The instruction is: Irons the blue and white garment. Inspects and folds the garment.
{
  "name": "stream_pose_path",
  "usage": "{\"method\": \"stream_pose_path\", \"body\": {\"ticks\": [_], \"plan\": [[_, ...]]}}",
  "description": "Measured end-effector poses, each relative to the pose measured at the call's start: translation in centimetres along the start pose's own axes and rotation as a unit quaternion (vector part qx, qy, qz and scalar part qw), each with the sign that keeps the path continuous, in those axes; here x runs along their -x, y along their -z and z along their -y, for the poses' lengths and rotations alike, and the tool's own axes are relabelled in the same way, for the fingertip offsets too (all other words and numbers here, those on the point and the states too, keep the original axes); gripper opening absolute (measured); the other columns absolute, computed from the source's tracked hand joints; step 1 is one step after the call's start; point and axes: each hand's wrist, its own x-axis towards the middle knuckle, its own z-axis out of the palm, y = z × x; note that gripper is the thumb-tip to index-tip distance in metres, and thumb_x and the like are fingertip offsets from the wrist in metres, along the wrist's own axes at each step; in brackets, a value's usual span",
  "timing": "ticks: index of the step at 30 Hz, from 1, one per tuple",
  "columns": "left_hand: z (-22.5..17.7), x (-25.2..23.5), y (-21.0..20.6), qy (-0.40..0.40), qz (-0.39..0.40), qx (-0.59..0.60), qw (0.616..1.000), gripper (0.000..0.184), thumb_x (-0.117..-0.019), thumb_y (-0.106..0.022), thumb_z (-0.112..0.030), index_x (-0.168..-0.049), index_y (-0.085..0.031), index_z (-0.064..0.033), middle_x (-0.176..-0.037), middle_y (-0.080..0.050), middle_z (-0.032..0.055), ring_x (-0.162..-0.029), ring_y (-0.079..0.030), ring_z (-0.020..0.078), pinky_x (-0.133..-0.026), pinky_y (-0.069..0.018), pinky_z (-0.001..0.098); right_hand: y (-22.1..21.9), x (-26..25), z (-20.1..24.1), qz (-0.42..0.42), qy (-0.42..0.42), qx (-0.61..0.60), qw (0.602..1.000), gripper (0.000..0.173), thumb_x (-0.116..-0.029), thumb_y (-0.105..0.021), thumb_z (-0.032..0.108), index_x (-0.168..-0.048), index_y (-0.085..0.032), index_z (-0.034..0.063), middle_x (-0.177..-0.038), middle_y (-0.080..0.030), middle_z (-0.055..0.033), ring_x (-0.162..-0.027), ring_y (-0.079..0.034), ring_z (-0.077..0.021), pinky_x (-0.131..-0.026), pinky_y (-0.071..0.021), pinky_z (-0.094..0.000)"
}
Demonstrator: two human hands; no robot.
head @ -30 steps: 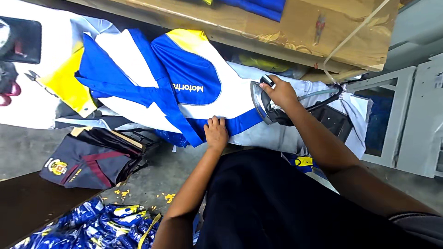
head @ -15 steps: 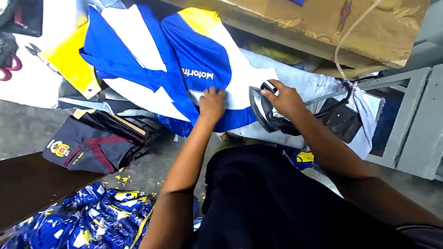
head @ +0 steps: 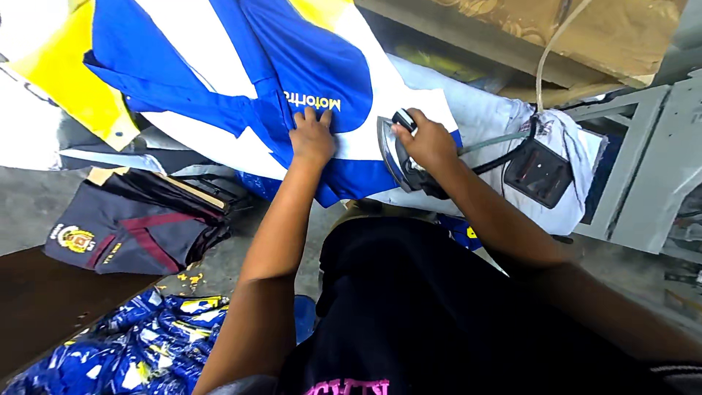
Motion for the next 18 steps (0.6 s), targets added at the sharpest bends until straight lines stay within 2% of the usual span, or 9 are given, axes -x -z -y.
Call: {"method": "stream_pose_path", "body": {"ticks": [3, 6, 9, 12, 14, 15, 18], "plan": [[0.0, 0.2, -0.3, -0.019, -0.016, -0.004, 1.000, 0.058, -0.0978, -0.060, -0.010, -0.154, -0.046, -0.0095, -0.151, -0.041, 0.0324, -0.137, -0.040, 0.0560, -0.093, -0.0445, 0.0730, -0.1, 0.0, -0.5, -0.008, 0.014, -0.018, 1.000, 0.054, -0.1082, -0.048, 0.047, -0.150, -0.049, 0.0127, -0.111, -0.071, -0.0237, -0.104, -0.070, -0.0439, -0.088, -0.0529, -0.0626], [1.4, 2.3, -0.6, -0.083, -0.128, 0.073, 0.986, 0.047, -0.0994, -0.061, -0.017, -0.144, -0.056, -0.0011, -0.146, -0.048, 0.0330, -0.136, -0.043, 0.0549, -0.103, -0.0375, 0.0715, -0.7, 2.1, -2.9, -0.002, 0.027, -0.015, 1.000, 0.056, -0.1080, -0.050, 0.046, -0.151, -0.048, 0.0105, -0.109, -0.071, -0.0269, -0.102, -0.069, -0.0479, -0.086, -0.0522, -0.0655], [3.8, 6.5, -1.4, -0.095, -0.277, 0.166, 0.942, 0.050, -0.0969, -0.062, -0.021, -0.142, -0.057, 0.0005, -0.148, -0.047, 0.0334, -0.137, -0.043, 0.0544, -0.106, -0.0369, 0.0690, -1.3, 3.9, -5.9, 0.001, 0.030, -0.009, 1.000, 0.056, -0.1078, -0.052, 0.044, -0.152, -0.048, 0.0096, -0.115, -0.070, -0.0279, -0.104, -0.069, -0.0496, -0.087, -0.0521, -0.0667], [6.2, 10.9, -3.7, -0.044, -0.371, 0.284, 0.883, 0.056, -0.1001, -0.059, -0.026, -0.144, -0.048, 0.0081, -0.148, -0.044, 0.0358, -0.140, -0.042, 0.0472, -0.116, -0.0357, 0.0554, -0.7, 4.3, -7.8, 0.014, 0.042, 0.000, 0.999, 0.058, -0.1074, -0.053, 0.044, -0.152, -0.047, 0.0084, -0.112, -0.070, -0.0294, -0.101, -0.069, -0.0511, -0.086, -0.0520, -0.0678], [7.1, 12.7, -6.3, 0.014, -0.360, 0.396, 0.845, 0.064, -0.1006, -0.058, -0.026, -0.149, -0.037, 0.0091, -0.149, -0.042, 0.0325, -0.137, -0.046, 0.0364, -0.112, -0.0407, 0.0447, 0.3, 3.9, -8.0, 0.016, 0.057, -0.007, 0.998, 0.055, -0.1071, -0.054, 0.043, -0.149, -0.051, 0.0074, -0.110, -0.071, -0.0301, -0.100, -0.069, -0.0519, -0.085, -0.0512, -0.0691], [7.2, 13.4, -7.6, 0.053, -0.318, 0.475, 0.819, 0.066, -0.1015, -0.058, -0.028, -0.153, -0.032, 0.0048, -0.151, -0.042, 0.0262, -0.136, -0.048, 0.0289, -0.110, -0.0439, 0.0404, 0.7, 3.7, -7.8, 0.015, 0.064, -0.008, 0.998, 0.054, -0.1072, -0.054, 0.043, -0.148, -0.052, 0.0077, -0.110, -0.071, -0.0299, -0.100, -0.069, -0.0515, -0.086, -0.0511, -0.0691], [6.2, 14.0, -10.4, 0.123, -0.176, 0.657, 0.723, 0.061, -0.1044, -0.053, -0.031, -0.154, -0.032, -0.0022, -0.144, -0.050, 0.0154, -0.126, -0.053, 0.0195, -0.104, -0.0458, 0.0393, 1.1, 3.3, -6.4, -0.002, 0.091, -0.013, 0.996, 0.053, -0.1069, -0.054, 0.043, -0.147, -0.054, 0.0087, -0.109, -0.071, -0.0284, -0.099, -0.070, -0.0497, -0.084, -0.0518, -0.0677]]}}
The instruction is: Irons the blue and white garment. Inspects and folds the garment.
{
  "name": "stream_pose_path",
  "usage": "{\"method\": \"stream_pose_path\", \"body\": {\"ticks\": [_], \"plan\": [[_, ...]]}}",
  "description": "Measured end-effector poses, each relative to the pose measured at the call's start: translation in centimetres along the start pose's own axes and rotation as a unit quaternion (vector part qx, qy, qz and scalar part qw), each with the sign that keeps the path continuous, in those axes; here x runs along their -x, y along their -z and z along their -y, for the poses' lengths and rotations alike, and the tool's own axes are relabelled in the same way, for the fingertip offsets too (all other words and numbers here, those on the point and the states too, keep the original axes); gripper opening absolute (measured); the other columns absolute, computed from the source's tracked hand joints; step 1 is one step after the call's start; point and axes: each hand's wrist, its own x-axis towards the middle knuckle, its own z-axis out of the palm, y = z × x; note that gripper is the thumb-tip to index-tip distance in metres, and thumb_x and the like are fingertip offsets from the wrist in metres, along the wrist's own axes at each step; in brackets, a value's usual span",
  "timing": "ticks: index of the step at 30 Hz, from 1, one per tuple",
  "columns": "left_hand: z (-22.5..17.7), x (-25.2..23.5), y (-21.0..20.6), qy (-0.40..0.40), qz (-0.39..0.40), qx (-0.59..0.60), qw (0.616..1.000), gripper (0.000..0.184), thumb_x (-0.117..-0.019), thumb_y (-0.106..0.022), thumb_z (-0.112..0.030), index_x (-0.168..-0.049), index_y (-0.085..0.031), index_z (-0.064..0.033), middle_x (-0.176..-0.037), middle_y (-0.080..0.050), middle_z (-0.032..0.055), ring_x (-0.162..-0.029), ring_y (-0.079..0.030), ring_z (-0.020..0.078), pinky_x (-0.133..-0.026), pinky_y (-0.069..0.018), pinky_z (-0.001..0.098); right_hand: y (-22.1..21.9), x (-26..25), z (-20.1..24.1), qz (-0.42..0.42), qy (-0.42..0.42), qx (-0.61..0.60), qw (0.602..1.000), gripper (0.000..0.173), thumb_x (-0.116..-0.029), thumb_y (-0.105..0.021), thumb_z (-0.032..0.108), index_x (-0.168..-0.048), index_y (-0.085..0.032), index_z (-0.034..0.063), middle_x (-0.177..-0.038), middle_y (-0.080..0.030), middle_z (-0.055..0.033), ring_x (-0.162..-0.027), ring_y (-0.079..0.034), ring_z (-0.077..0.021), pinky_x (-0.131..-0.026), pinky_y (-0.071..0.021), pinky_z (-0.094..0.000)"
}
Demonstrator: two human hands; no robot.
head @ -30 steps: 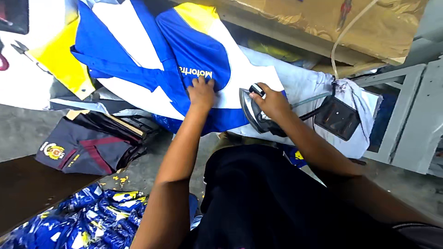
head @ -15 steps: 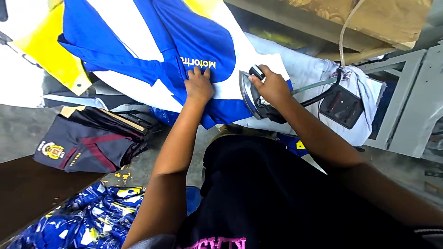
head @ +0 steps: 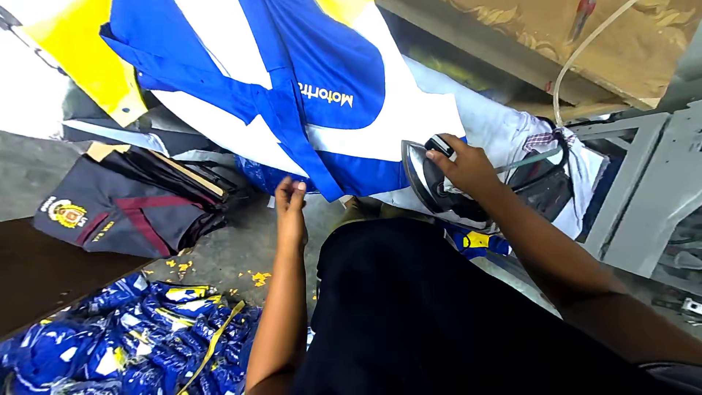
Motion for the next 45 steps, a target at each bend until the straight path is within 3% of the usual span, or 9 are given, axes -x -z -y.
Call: {"method": "stream_pose_path", "body": {"ticks": [4, 7, 10, 15, 21, 24, 28, 35, 45], "plan": [[0.9, 0.0, -2.1, 0.039, 0.082, 0.060, 0.994, 0.043, -0.1029, -0.055, -0.016, -0.142, -0.043, -0.0007, -0.121, -0.059, 0.0080, -0.109, -0.060, 0.0118, -0.097, -0.0503, 0.0333, -1.1, -2.3, 3.4, 0.018, 0.033, 0.005, 0.999, 0.054, -0.1062, -0.054, 0.045, -0.149, -0.053, 0.0117, -0.112, -0.071, -0.0265, -0.104, -0.069, -0.0481, -0.087, -0.0519, -0.0675], [1.2, 0.3, -2.6, 0.013, 0.095, 0.087, 0.992, 0.018, -0.0986, -0.059, 0.002, -0.115, -0.055, -0.0058, -0.097, -0.064, -0.0033, -0.090, -0.063, 0.0033, -0.089, -0.0533, 0.0257, -2.3, -3.7, 6.4, 0.055, 0.039, 0.032, 0.997, 0.055, -0.1067, -0.053, 0.045, -0.150, -0.051, 0.0121, -0.112, -0.072, -0.0249, -0.104, -0.069, -0.0458, -0.089, -0.0522, -0.0644], [1.6, 0.4, -1.7, 0.007, 0.078, 0.110, 0.991, 0.020, -0.0969, -0.055, 0.008, -0.101, -0.057, -0.0109, -0.087, -0.063, -0.0067, -0.084, -0.063, 0.0036, -0.086, -0.0547, 0.0270, -2.7, -3.1, 6.9, 0.087, 0.088, 0.062, 0.990, 0.054, -0.1068, -0.054, 0.043, -0.150, -0.051, 0.0103, -0.110, -0.071, -0.0246, -0.103, -0.069, -0.0454, -0.087, -0.0531, -0.0632], [1.6, 0.8, -0.8, 0.089, 0.061, 0.124, 0.986, 0.018, -0.1024, -0.050, 0.006, -0.105, -0.052, -0.0112, -0.090, -0.062, -0.0030, -0.083, -0.065, 0.0076, -0.078, -0.0587, 0.0299, -3.7, -1.1, 3.9, 0.083, 0.189, 0.096, 0.974, 0.056, -0.1047, -0.057, 0.044, -0.147, -0.056, 0.0074, -0.103, -0.073, -0.0254, -0.096, -0.071, -0.0463, -0.080, -0.0550, -0.0629], [1.9, 0.8, -1.2, 0.117, 0.076, 0.168, 0.976, 0.016, -0.1071, -0.041, 0.002, -0.114, -0.047, -0.0118, -0.098, -0.060, 0.0011, -0.091, -0.067, 0.0138, -0.083, -0.0605, 0.0390, -3.9, -3.6, 8.6, 0.102, 0.140, 0.081, 0.982, 0.057, -0.1063, -0.054, 0.047, -0.149, -0.052, 0.0100, -0.109, -0.072, -0.0252, -0.104, -0.069, -0.0457, -0.087, -0.0527, -0.0631], [1.9, 0.9, -1.3, 0.114, 0.081, 0.155, 0.978, 0.017, -0.1075, -0.041, 0.001, -0.118, -0.045, -0.0109, -0.099, -0.060, 0.0024, -0.089, -0.069, 0.0158, -0.080, -0.0622, 0.0409, -4.2, -3.4, 9.0, 0.126, 0.189, 0.088, 0.970, 0.056, -0.1062, -0.054, 0.045, -0.149, -0.053, 0.0094, -0.109, -0.072, -0.0245, -0.104, -0.069, -0.0452, -0.088, -0.0527, -0.0631], [2.9, 0.7, -1.5, 0.039, 0.084, 0.122, 0.988, 0.017, -0.1055, -0.044, 0.004, -0.116, -0.047, -0.0083, -0.097, -0.062, -0.0011, -0.087, -0.068, 0.0086, -0.085, -0.0598, 0.0322, -5.2, -0.5, 5.2, 0.142, 0.284, 0.114, 0.942, 0.055, -0.1031, -0.060, 0.044, -0.145, -0.058, 0.0088, -0.108, -0.072, -0.0243, -0.099, -0.071, -0.0443, -0.084, -0.0554, -0.0629], [3.9, 0.9, -1.0, -0.013, 0.104, 0.065, 0.992, 0.017, -0.1055, -0.047, 0.000, -0.120, -0.049, -0.0083, -0.104, -0.063, -0.0034, -0.093, -0.066, 0.0039, -0.089, -0.0571, 0.0286, -4.1, 3.3, -2.0, 0.152, 0.308, 0.127, 0.931, 0.055, -0.1017, -0.061, 0.045, -0.145, -0.060, 0.0106, -0.097, -0.071, -0.0239, -0.083, -0.071, -0.0433, -0.070, -0.0561, -0.0602], [4.6, 0.0, -1.1, -0.038, 0.096, 0.071, 0.992, 0.018, -0.1042, -0.047, 0.003, -0.120, -0.050, -0.0043, -0.103, -0.063, -0.0023, -0.095, -0.066, 0.0042, -0.093, -0.0562, 0.0299, -1.3, 2.4, -3.9, 0.019, 0.114, 0.041, 0.992, 0.056, -0.1050, -0.058, 0.039, -0.148, -0.054, 0.0034, -0.117, -0.070, -0.0297, -0.104, -0.069, -0.0516, -0.087, -0.0523, -0.0681]]}}
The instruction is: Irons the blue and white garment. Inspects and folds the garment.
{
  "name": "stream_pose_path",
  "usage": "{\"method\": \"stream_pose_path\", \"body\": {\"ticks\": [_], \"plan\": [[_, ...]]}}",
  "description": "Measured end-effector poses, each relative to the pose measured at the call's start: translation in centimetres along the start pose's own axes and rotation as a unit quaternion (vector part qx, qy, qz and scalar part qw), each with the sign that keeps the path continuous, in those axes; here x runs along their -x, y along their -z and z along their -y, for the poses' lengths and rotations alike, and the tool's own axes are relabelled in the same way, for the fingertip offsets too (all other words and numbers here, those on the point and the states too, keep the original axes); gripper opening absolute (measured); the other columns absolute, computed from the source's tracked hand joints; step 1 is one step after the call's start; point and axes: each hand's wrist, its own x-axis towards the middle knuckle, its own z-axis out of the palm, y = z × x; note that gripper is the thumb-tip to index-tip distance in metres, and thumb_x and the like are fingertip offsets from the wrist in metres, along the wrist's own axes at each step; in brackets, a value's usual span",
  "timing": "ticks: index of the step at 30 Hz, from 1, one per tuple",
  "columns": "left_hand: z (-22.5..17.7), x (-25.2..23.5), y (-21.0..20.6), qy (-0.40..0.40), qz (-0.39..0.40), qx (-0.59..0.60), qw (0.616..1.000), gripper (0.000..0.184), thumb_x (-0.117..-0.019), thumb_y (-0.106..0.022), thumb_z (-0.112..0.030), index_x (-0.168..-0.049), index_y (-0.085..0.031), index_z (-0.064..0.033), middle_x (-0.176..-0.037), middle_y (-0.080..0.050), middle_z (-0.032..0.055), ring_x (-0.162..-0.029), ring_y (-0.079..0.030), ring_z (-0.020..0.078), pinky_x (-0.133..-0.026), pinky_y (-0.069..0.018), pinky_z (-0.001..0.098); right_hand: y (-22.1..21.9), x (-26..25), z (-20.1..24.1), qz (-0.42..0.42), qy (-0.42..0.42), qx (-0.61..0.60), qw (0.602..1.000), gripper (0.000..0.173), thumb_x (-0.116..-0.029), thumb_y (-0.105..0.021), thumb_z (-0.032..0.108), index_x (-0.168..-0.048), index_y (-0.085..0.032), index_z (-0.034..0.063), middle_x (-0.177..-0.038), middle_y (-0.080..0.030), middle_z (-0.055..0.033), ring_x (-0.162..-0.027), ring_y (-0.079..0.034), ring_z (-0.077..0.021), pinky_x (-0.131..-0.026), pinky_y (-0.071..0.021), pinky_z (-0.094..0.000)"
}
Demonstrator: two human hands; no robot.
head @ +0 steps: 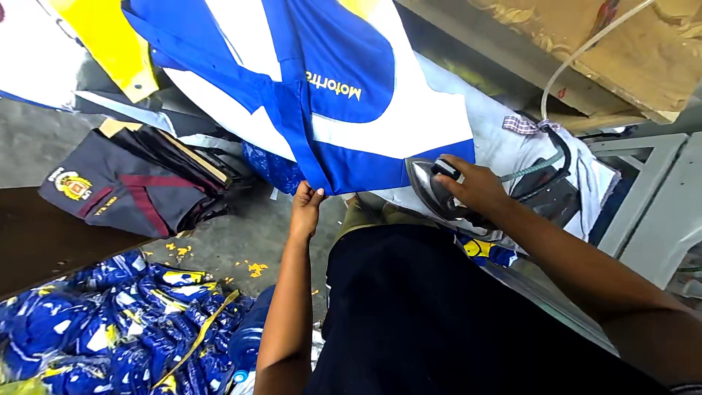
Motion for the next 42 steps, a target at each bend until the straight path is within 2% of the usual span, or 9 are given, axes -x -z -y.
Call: {"method": "stream_pose_path", "body": {"ticks": [5, 10, 16, 26, 28, 31, 34, 36, 42], "plan": [[0.4, 0.5, 0.2, 0.003, -0.013, 0.040, 0.999, 0.021, -0.1044, -0.045, 0.003, -0.121, -0.049, -0.0091, -0.105, -0.064, -0.0038, -0.097, -0.067, 0.0062, -0.094, -0.0564, 0.0325, -0.4, -2.6, 1.3, -0.017, -0.061, -0.012, 0.998, 0.055, -0.1062, -0.055, 0.043, -0.147, -0.054, 0.0065, -0.111, -0.071, -0.0289, -0.100, -0.069, -0.0507, -0.085, -0.0521, -0.0675], [-0.1, 1.0, -0.2, 0.052, -0.030, 0.100, 0.993, 0.028, -0.0987, -0.050, 0.007, -0.117, -0.048, -0.0146, -0.107, -0.061, -0.0021, -0.093, -0.065, 0.0098, -0.087, -0.0587, 0.0343, -0.7, -1.7, 0.3, 0.023, 0.027, 0.020, 0.999, 0.057, -0.1050, -0.057, 0.042, -0.148, -0.053, 0.0048, -0.116, -0.070, -0.0292, -0.103, -0.069, -0.0510, -0.085, -0.0528, -0.0686], [-0.3, 0.2, -0.5, 0.161, 0.068, 0.273, 0.946, 0.038, -0.0964, -0.046, 0.008, -0.126, -0.047, -0.0157, -0.117, -0.068, 0.0075, -0.108, -0.071, 0.0264, -0.092, -0.0604, 0.0451, -0.9, -1.0, -0.2, 0.032, 0.048, 0.033, 0.998, 0.057, -0.1045, -0.058, 0.042, -0.149, -0.054, 0.0051, -0.119, -0.070, -0.0289, -0.106, -0.069, -0.0510, -0.088, -0.0526, -0.0674], [3.1, -1.6, -0.3, 0.035, -0.019, 0.212, 0.976, 0.039, -0.0845, -0.049, 0.020, -0.105, -0.058, -0.0117, -0.095, -0.073, -0.0024, -0.088, -0.071, 0.0106, -0.087, -0.0597, 0.0333, -0.5, 1.6, -1.5, 0.083, 0.070, 0.058, 0.992, 0.058, -0.1034, -0.062, 0.040, -0.149, -0.054, 0.0049, -0.124, -0.069, -0.0276, -0.107, -0.069, -0.0498, -0.089, -0.0530, -0.0676], [3.3, -1.4, 0.4, 0.030, 0.041, 0.287, 0.957, 0.033, -0.0845, -0.059, 0.007, -0.110, -0.058, -0.0142, -0.103, -0.073, 0.0015, -0.096, -0.071, 0.0161, -0.092, -0.0589, 0.0383, -0.7, 2.6, -2.6, 0.087, 0.097, 0.066, 0.989, 0.056, -0.1024, -0.063, 0.038, -0.146, -0.056, 0.0032, -0.124, -0.069, -0.0272, -0.106, -0.070, -0.0485, -0.088, -0.0540, -0.0666], [2.7, -1.2, 1.0, 0.070, 0.056, 0.408, 0.909, 0.055, -0.0846, -0.075, -0.047, -0.122, -0.062, -0.0091, -0.116, -0.072, 0.0139, -0.109, -0.070, 0.0314, -0.097, -0.0568, 0.0514, -0.6, 4.1, -3.6, 0.099, 0.095, 0.070, 0.988, 0.055, -0.1020, -0.064, 0.038, -0.144, -0.059, 0.0025, -0.128, -0.068, -0.0257, -0.111, -0.069, -0.0472, -0.092, -0.0529, -0.0656], [0.5, -1.6, 0.6, 0.177, 0.050, 0.398, 0.899, 0.089, -0.0951, -0.020, -0.081, -0.140, -0.045, -0.0088, -0.128, -0.066, 0.0157, -0.117, -0.066, 0.0321, -0.098, -0.0553, 0.0508, -0.5, 5.3, -4.7, 0.072, 0.081, 0.058, 0.992, 0.055, -0.1011, -0.064, 0.038, -0.141, -0.061, 0.0006, -0.126, -0.069, -0.0264, -0.110, -0.069, -0.0484, -0.091, -0.0534, -0.0670], [-0.6, -2.0, -0.2, 0.229, 0.051, 0.373, 0.898, 0.081, -0.0995, -0.012, -0.075, -0.139, -0.047, -0.0130, -0.124, -0.069, 0.0136, -0.112, -0.069, 0.0297, -0.095, -0.0580, 0.0466, -0.3, 5.7, -5.3, 0.070, 0.049, 0.055, 0.995, 0.055, -0.1013, -0.065, 0.038, -0.143, -0.060, 0.0016, -0.122, -0.070, -0.0283, -0.105, -0.070, -0.0509, -0.088, -0.0524, -0.0695], [-2.9, -3.3, -1.4, 0.235, 0.110, 0.237, 0.936, 0.032, -0.1113, -0.027, -0.022, -0.115, -0.058, -0.0125, -0.107, -0.074, 0.0073, -0.097, -0.074, 0.0198, -0.085, -0.0607, 0.0336, -0.3, 5.8, -6.1, 0.051, 0.044, 0.051, 0.996, 0.055, -0.1001, -0.067, 0.037, -0.143, -0.060, 0.0030, -0.118, -0.071, -0.0280, -0.101, -0.070, -0.0511, -0.084, -0.0532, -0.0698]]}}
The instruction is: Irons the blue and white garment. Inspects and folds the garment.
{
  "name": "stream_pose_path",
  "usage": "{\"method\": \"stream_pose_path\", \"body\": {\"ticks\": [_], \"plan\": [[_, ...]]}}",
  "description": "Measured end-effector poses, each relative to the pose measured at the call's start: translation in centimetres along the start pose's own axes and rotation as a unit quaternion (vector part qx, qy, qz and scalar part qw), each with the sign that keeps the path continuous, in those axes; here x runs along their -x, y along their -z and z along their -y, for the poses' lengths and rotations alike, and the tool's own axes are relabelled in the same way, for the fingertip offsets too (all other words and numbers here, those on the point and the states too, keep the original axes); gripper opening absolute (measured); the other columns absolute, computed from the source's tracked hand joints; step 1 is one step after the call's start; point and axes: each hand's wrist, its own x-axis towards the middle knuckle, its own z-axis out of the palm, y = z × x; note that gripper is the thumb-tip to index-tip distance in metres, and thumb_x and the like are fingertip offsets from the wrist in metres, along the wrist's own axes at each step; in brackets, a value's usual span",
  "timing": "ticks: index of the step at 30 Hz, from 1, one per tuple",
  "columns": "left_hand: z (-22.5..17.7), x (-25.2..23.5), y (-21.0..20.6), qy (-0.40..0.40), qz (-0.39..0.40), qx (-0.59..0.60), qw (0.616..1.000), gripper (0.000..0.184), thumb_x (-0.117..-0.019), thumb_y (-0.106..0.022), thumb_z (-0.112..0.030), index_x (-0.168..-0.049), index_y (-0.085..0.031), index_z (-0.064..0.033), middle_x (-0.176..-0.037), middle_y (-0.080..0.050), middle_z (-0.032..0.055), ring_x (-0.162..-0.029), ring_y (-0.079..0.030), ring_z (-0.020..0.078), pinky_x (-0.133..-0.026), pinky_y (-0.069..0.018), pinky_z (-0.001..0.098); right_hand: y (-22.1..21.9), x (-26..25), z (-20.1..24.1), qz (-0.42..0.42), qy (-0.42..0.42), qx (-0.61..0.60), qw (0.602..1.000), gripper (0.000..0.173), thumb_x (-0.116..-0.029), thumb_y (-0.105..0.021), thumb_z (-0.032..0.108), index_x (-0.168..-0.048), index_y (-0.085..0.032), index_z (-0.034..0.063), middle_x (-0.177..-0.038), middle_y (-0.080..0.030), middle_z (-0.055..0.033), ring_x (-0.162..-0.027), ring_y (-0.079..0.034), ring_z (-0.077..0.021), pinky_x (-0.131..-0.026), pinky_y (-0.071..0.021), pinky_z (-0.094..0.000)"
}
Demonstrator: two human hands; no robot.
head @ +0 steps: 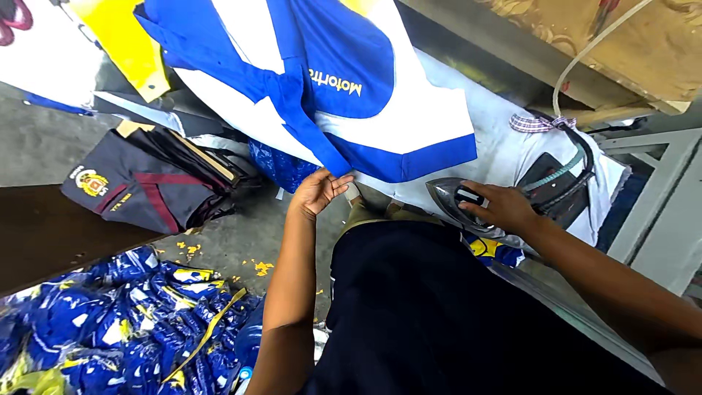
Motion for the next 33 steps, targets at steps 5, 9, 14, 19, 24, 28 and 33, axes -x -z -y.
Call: {"method": "stream_pose_path", "body": {"ticks": [5, 9, 14, 19, 24, 28, 33], "plan": [[-0.4, -0.2, -1.9, 0.018, -0.133, 0.077, 0.988, 0.028, -0.1113, -0.033, -0.027, -0.110, -0.056, -0.0127, -0.095, -0.070, 0.0068, -0.084, -0.072, 0.0185, -0.077, -0.0616, 0.0339, -0.1, 0.0, 0.1, -0.019, 0.021, -0.008, 1.000, 0.054, -0.1000, -0.067, 0.036, -0.140, -0.061, 0.0001, -0.119, -0.071, -0.0283, -0.102, -0.071, -0.0506, -0.085, -0.0539, -0.0684], [0.1, -0.1, -1.7, -0.132, -0.168, -0.204, 0.955, 0.017, -0.1013, -0.052, 0.000, -0.117, -0.055, -0.0066, -0.095, -0.068, 0.0011, -0.083, -0.067, 0.0071, -0.077, -0.0585, 0.0281, -0.7, 0.1, -0.5, -0.040, 0.043, -0.010, 0.998, 0.055, -0.1000, -0.065, 0.039, -0.139, -0.062, -0.0001, -0.122, -0.071, -0.0268, -0.104, -0.071, -0.0486, -0.085, -0.0553, -0.0665], [-1.6, -1.4, 0.7, -0.251, -0.188, -0.398, 0.862, 0.027, -0.0917, -0.064, 0.002, -0.118, -0.059, 0.0030, -0.102, -0.069, 0.0080, -0.091, -0.066, 0.0057, -0.086, -0.0557, 0.0297, -0.9, 0.0, -1.0, -0.043, 0.052, -0.009, 0.998, 0.054, -0.1006, -0.064, 0.040, -0.139, -0.063, 0.0011, -0.121, -0.071, -0.0266, -0.102, -0.072, -0.0477, -0.084, -0.0564, -0.0654], [-2.2, -1.7, 0.9, -0.249, -0.195, -0.404, 0.859, 0.023, -0.0968, -0.062, -0.001, -0.119, -0.061, 0.0030, -0.102, -0.069, 0.0076, -0.090, -0.066, 0.0043, -0.086, -0.0554, 0.0274, 0.1, -0.3, 0.8, -0.014, -0.015, -0.030, 0.999, 0.055, -0.1024, -0.063, 0.040, -0.144, -0.059, 0.0039, -0.124, -0.069, -0.0274, -0.108, -0.069, -0.0495, -0.090, -0.0526, -0.0676], [-0.8, 0.2, 1.2, -0.247, -0.228, -0.200, 0.920, 0.033, -0.1115, -0.036, -0.036, -0.132, -0.041, -0.0105, -0.106, -0.060, -0.0010, -0.085, -0.065, 0.0079, -0.075, -0.0572, 0.0294, 0.7, -1.5, 3.6, -0.030, 0.007, -0.044, 0.999, 0.058, -0.1027, -0.060, 0.042, -0.145, -0.058, 0.0026, -0.123, -0.069, -0.0284, -0.108, -0.069, -0.0502, -0.089, -0.0530, -0.0677], [1.6, 2.5, 1.0, -0.223, -0.139, -0.246, 0.933, 0.065, -0.0959, -0.063, -0.041, -0.145, -0.034, -0.0102, -0.132, -0.053, 0.0041, -0.111, -0.061, 0.0132, -0.091, -0.0572, 0.0367, -0.1, -3.6, 5.4, -0.058, 0.055, -0.042, 0.996, 0.056, -0.1016, -0.062, 0.042, -0.142, -0.060, 0.0024, -0.111, -0.072, -0.0285, -0.097, -0.072, -0.0500, -0.080, -0.0560, -0.0656], [2.6, 1.8, 1.2, -0.191, -0.141, -0.235, 0.943, 0.029, -0.0908, -0.059, 0.011, -0.117, -0.056, -0.0007, -0.102, -0.069, 0.0031, -0.089, -0.070, 0.0104, -0.085, -0.0603, 0.0318, -1.3, -5.3, 5.9, -0.025, 0.076, -0.008, 0.997, 0.058, -0.1023, -0.060, 0.044, -0.144, -0.059, 0.0048, -0.111, -0.071, -0.0284, -0.095, -0.071, -0.0490, -0.078, -0.0563, -0.0641]]}}
